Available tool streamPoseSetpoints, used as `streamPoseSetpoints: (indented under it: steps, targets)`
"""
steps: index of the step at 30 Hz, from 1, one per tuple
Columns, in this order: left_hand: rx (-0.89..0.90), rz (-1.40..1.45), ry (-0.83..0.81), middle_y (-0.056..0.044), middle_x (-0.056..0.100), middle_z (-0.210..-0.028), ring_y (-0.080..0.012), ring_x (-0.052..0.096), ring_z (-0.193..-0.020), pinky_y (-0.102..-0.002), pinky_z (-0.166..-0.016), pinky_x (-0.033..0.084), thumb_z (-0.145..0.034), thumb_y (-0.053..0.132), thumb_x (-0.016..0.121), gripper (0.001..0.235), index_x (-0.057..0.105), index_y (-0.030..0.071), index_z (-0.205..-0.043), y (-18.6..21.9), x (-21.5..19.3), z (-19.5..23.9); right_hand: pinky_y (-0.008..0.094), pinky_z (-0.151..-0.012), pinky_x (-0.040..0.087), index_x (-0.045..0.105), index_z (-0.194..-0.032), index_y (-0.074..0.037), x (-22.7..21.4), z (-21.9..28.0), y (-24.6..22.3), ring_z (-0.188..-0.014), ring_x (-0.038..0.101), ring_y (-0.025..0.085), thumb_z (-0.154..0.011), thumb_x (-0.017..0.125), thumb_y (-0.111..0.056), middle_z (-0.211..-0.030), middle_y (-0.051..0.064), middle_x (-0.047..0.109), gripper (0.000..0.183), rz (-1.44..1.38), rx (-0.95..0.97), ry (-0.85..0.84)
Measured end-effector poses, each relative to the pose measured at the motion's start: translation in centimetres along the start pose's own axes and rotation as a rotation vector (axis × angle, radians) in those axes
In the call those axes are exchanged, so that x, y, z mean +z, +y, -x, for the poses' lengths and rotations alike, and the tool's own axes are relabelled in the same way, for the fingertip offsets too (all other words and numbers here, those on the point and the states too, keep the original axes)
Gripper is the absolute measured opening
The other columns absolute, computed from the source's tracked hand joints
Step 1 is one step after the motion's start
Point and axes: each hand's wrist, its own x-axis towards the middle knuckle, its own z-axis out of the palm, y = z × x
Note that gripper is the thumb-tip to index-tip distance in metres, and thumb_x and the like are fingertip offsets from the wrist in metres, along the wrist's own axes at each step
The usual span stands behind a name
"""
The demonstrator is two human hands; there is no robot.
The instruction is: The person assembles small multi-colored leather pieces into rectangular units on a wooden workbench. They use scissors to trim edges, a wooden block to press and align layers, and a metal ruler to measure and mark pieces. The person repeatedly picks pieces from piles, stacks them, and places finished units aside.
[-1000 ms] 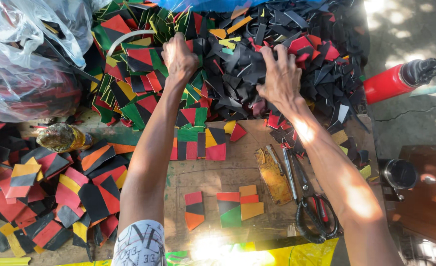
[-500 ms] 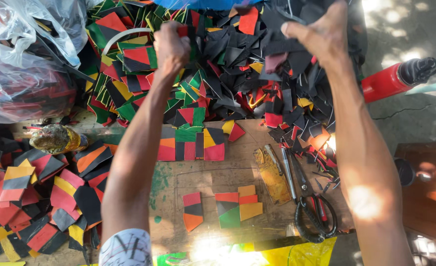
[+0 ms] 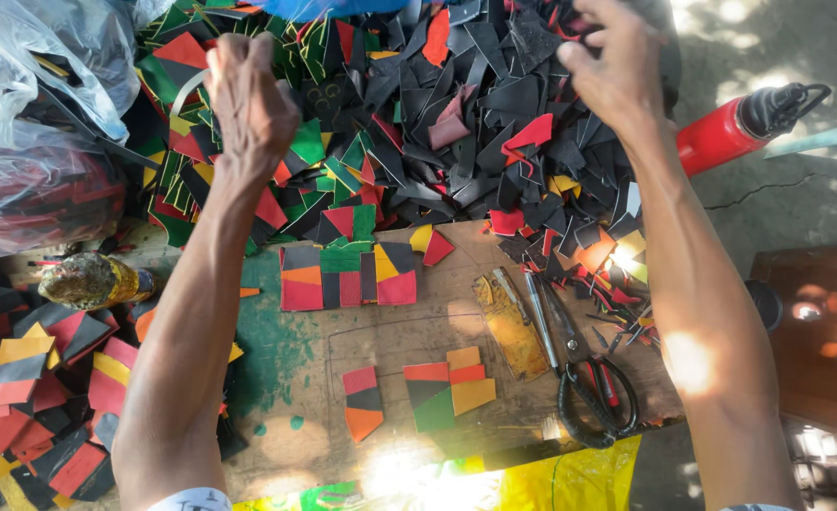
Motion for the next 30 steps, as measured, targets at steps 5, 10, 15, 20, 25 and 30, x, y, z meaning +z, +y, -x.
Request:
streamPoseSetpoints:
  steps: [5, 10, 15, 20, 25, 30]
  targets:
    - [-0.245, 0.473, -0.357, -0.015, 0.07, -0.109, -0.0296, 0.071, -0.102, -0.04, -0.093, 0.057, -0.09, 0.006, 0.065, 0.023, 0.072, 0.003, -0.113, 7.6, 0.7, 2.0, 0.032, -0.088, 0.058, 0.073, -0.114, -0.002, -2.4, 5.3, -1.4, -0.09, 0.073, 0.016, -0.107, 0.069, -0.006, -0.105, 0.012, 0.077, 0.01, -0.059, 0.306, 0.086]
    - [-0.109, 0.458, -0.19, -0.026, 0.06, -0.126, -0.0437, 0.055, -0.12, -0.048, -0.104, 0.044, -0.081, 0.004, 0.076, 0.053, 0.059, -0.006, -0.131, 13.7, 4.3, 5.6, 0.036, -0.081, 0.051, 0.071, -0.113, 0.002, -1.3, 8.6, -2.5, -0.089, 0.062, 0.026, -0.083, 0.077, 0.003, -0.103, 0.016, 0.066, 0.03, 0.24, 0.024, 0.138]
    - [-0.137, 0.456, -0.127, -0.022, 0.057, -0.117, -0.04, 0.053, -0.112, -0.048, -0.099, 0.044, -0.075, 0.009, 0.083, 0.052, 0.064, 0.003, -0.123, 14.6, 6.4, 5.3, 0.034, -0.085, 0.053, 0.071, -0.108, -0.001, 0.6, 8.5, -3.7, -0.092, 0.065, 0.022, -0.089, 0.073, 0.006, -0.1, 0.01, 0.069, 0.02, 0.07, 0.032, 0.101]
    - [-0.143, 0.42, -0.224, -0.015, 0.06, -0.109, -0.0338, 0.053, -0.102, -0.043, -0.088, 0.047, -0.07, 0.011, 0.085, 0.033, 0.072, 0.01, -0.1, 15.9, 6.1, 4.3, 0.034, -0.082, 0.053, 0.071, -0.107, 0.0, 2.6, 7.9, -5.5, -0.087, 0.063, 0.022, -0.088, 0.072, 0.007, -0.097, 0.01, 0.068, 0.021, 0.011, 0.035, 0.065]
    - [-0.457, 1.01, -0.38, -0.009, 0.074, -0.088, -0.0187, 0.064, -0.079, -0.033, -0.072, 0.054, -0.089, 0.014, 0.084, 0.02, 0.072, 0.0, -0.096, 15.1, 5.4, 3.4, 0.03, -0.083, 0.054, 0.071, -0.109, -0.003, 2.4, 8.0, -7.7, -0.091, 0.068, 0.016, -0.094, 0.069, 0.0, -0.1, 0.005, 0.067, 0.015, -0.188, 0.22, 0.06]
    - [-0.715, 1.944, -0.674, -0.007, 0.074, -0.088, -0.0162, 0.071, -0.073, -0.03, -0.07, 0.058, -0.095, 0.009, 0.073, 0.014, 0.067, 0.001, -0.103, 14.5, 4.7, 4.1, 0.025, -0.094, 0.052, 0.064, -0.125, -0.009, 2.4, 7.5, -10.1, -0.112, 0.064, 0.009, -0.095, 0.066, -0.015, -0.121, 0.0, 0.069, 0.031, -0.72, 0.293, -0.156]
